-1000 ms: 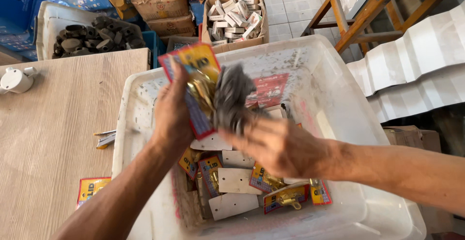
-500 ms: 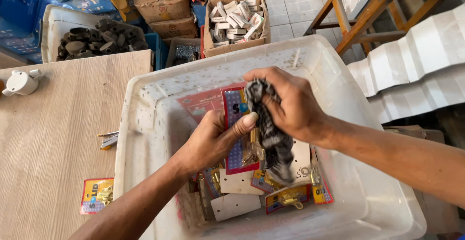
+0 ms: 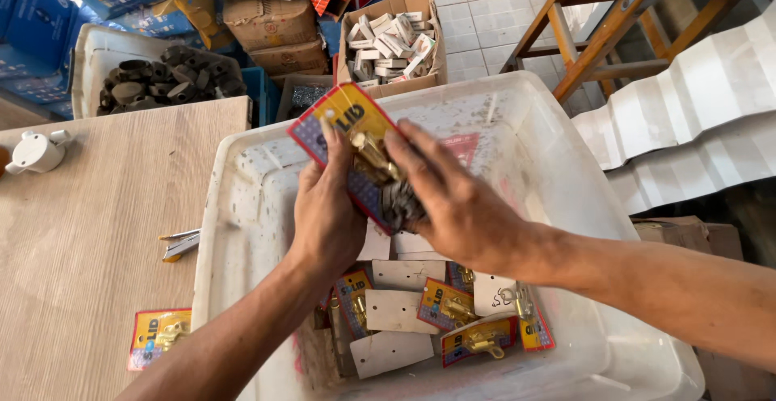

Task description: The person picks up several packaged door locks from a bin and a table, wipes them with a cloth, and places them into a larger plastic container.

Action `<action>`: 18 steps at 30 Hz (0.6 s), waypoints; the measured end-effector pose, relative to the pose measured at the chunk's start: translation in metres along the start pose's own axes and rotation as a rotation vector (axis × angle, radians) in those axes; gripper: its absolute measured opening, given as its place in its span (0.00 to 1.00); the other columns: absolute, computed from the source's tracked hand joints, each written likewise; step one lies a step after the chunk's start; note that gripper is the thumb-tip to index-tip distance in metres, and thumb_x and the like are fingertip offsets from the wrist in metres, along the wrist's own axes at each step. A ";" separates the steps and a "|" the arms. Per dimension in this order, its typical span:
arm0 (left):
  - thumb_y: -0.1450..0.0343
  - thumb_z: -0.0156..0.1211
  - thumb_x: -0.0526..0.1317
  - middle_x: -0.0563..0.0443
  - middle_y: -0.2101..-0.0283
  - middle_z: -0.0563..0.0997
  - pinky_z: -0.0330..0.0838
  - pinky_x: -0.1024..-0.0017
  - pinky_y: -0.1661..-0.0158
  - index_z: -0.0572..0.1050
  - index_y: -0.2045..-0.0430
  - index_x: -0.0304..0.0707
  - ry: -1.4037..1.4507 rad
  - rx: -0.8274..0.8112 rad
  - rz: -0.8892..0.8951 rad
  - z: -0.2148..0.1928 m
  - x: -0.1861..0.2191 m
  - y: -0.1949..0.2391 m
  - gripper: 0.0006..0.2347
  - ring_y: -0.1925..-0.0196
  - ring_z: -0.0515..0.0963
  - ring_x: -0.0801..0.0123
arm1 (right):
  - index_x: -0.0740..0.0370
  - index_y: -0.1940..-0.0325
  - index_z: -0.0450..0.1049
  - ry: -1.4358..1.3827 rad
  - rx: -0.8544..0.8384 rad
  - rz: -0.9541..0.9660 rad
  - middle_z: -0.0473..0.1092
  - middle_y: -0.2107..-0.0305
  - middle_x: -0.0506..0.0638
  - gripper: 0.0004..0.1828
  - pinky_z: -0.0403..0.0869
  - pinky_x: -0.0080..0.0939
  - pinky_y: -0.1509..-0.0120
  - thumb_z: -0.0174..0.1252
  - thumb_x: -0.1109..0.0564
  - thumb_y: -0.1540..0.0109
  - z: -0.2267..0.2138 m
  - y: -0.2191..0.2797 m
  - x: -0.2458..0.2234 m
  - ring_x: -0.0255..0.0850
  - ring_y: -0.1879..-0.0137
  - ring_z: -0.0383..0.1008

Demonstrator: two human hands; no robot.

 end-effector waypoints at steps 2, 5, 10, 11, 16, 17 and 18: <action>0.25 0.60 0.49 0.38 0.57 0.88 0.85 0.60 0.54 0.79 0.63 0.32 0.086 0.046 0.028 -0.004 -0.004 0.000 0.15 0.61 0.87 0.59 | 0.73 0.18 0.45 0.134 -0.140 -0.052 0.48 0.23 0.78 0.47 0.70 0.61 0.19 0.62 0.66 0.36 0.018 0.001 -0.002 0.73 0.19 0.59; 0.25 0.59 0.48 0.38 0.53 0.86 0.84 0.58 0.49 0.78 0.55 0.31 0.129 0.103 0.008 -0.016 0.002 -0.006 0.16 0.55 0.86 0.57 | 0.81 0.30 0.64 -0.178 -0.107 -0.023 0.75 0.46 0.73 0.40 0.84 0.45 0.34 0.73 0.71 0.44 0.004 -0.016 0.006 0.58 0.42 0.81; 0.24 0.63 0.47 0.43 0.60 0.87 0.85 0.62 0.56 0.80 0.65 0.36 0.107 -0.171 0.112 0.002 0.025 -0.007 0.12 0.62 0.87 0.64 | 0.57 0.37 0.74 -0.345 0.223 0.308 0.79 0.53 0.51 0.23 0.90 0.41 0.49 0.57 0.62 0.37 -0.037 -0.007 0.040 0.43 0.50 0.83; 0.24 0.63 0.47 0.43 0.60 0.87 0.85 0.62 0.56 0.80 0.65 0.36 0.108 -0.171 0.110 0.000 0.028 -0.005 0.12 0.62 0.87 0.64 | 0.57 0.37 0.74 -0.344 0.222 0.309 0.79 0.53 0.51 0.23 0.90 0.41 0.49 0.57 0.62 0.37 -0.044 -0.012 0.040 0.43 0.50 0.83; 0.26 0.40 0.64 0.63 0.87 0.62 0.55 0.74 0.84 0.73 0.49 0.30 -0.252 -0.026 -0.091 0.001 0.007 0.006 0.31 0.87 0.60 0.78 | 0.58 0.17 0.48 -0.679 0.149 0.251 0.64 0.29 0.61 0.36 0.75 0.58 0.18 0.53 0.55 0.27 -0.021 -0.015 0.027 0.54 0.24 0.69; 0.26 0.40 0.64 0.63 0.87 0.62 0.55 0.74 0.84 0.73 0.49 0.30 -0.257 -0.032 -0.097 0.002 -0.003 0.010 0.31 0.87 0.60 0.78 | 0.58 0.17 0.48 -0.675 0.156 0.256 0.64 0.29 0.61 0.36 0.75 0.58 0.18 0.53 0.55 0.27 -0.017 -0.015 0.016 0.54 0.24 0.69; 0.24 0.38 0.64 0.58 0.81 0.68 0.64 0.68 0.76 0.74 0.57 0.38 -0.372 -0.034 -0.092 0.004 -0.012 0.013 0.27 0.78 0.66 0.75 | 0.62 0.16 0.46 -0.576 -0.027 0.085 0.45 0.23 0.63 0.42 0.57 0.63 0.11 0.55 0.52 0.31 -0.004 -0.017 -0.011 0.55 0.17 0.45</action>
Point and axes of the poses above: each hand's wrist, its own y-axis away from the middle knuckle, its own z-axis out of the palm, x = y × z, the point moved 8 cm from there along -y, towards the middle knuckle
